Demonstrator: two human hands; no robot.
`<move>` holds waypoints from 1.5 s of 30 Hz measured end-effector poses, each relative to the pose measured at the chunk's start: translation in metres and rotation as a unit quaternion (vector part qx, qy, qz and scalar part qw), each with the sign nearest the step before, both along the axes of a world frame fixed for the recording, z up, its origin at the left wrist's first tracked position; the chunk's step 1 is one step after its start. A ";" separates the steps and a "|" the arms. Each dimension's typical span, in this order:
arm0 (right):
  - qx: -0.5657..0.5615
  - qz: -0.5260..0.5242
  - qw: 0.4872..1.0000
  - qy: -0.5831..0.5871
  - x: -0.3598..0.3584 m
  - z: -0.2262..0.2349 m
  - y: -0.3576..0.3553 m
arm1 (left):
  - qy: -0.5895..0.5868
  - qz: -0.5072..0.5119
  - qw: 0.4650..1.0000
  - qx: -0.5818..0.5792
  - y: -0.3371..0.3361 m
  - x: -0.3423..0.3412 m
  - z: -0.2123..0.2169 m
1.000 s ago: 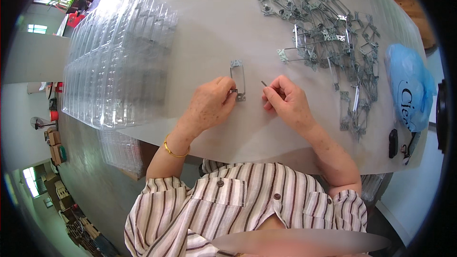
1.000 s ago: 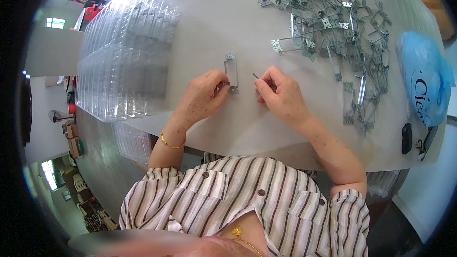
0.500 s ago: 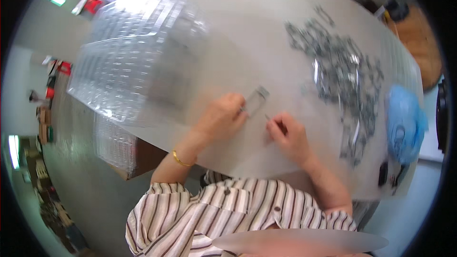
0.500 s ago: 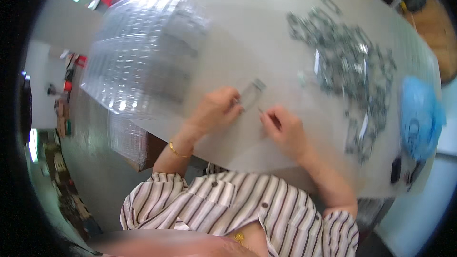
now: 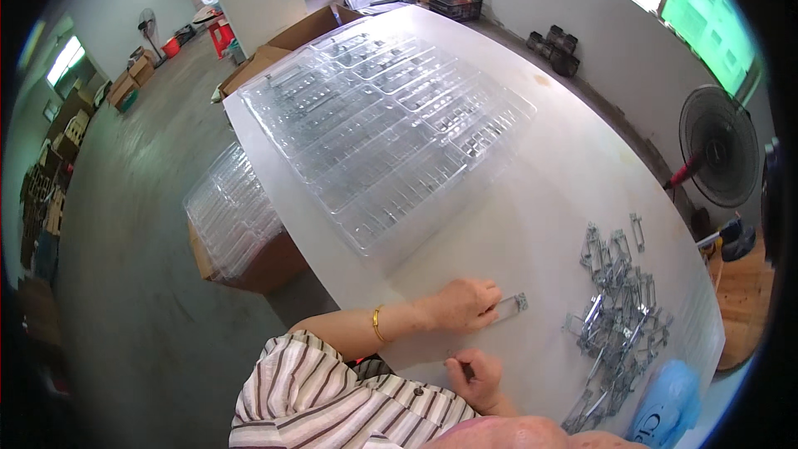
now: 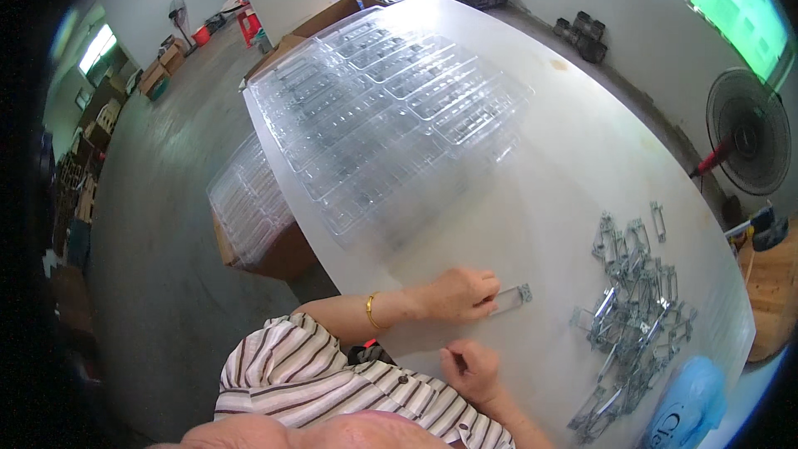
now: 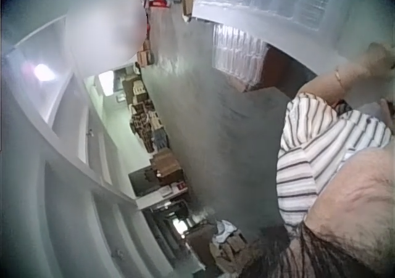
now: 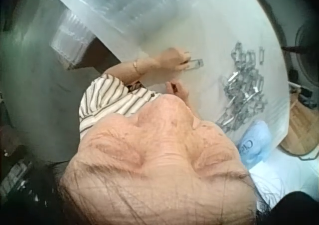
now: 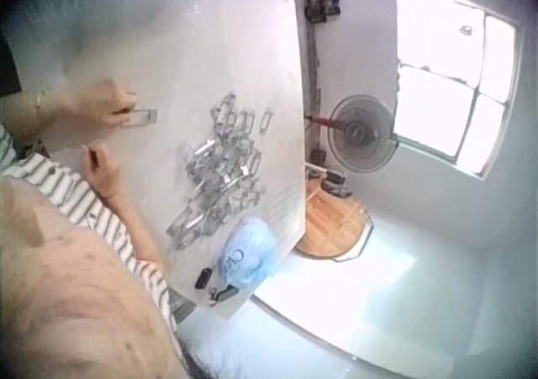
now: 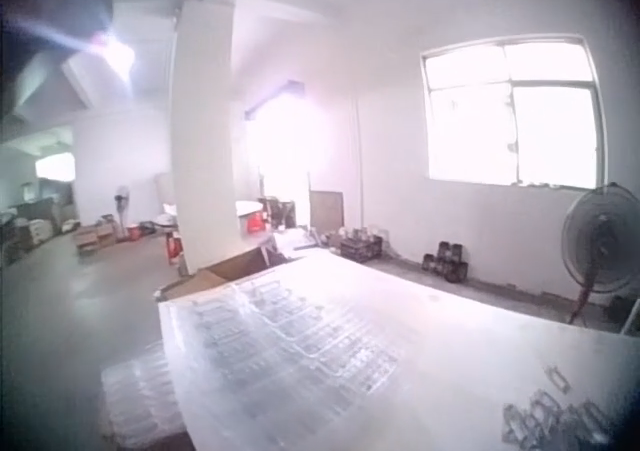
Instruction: The person assembles small metal parts by hand, then places the assembled components into plastic packaging trays.
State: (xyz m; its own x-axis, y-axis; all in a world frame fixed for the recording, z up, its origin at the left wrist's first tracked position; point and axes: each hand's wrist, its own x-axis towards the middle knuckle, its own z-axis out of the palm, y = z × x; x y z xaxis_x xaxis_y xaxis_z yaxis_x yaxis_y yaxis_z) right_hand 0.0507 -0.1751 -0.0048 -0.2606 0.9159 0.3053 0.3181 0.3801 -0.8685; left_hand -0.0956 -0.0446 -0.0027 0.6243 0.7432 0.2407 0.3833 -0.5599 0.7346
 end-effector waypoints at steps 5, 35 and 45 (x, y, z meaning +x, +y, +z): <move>-0.031 0.030 0.999 0.013 -0.009 -0.004 0.008 | -0.001 -0.024 0.999 -0.028 0.003 0.004 0.005; -0.041 0.055 0.997 0.021 -0.005 0.006 -0.002 | -0.039 0.279 0.932 0.227 0.007 -0.158 0.220; -0.050 0.044 0.997 0.033 -0.007 0.009 0.000 | 0.107 0.378 0.880 0.269 0.078 -0.235 0.213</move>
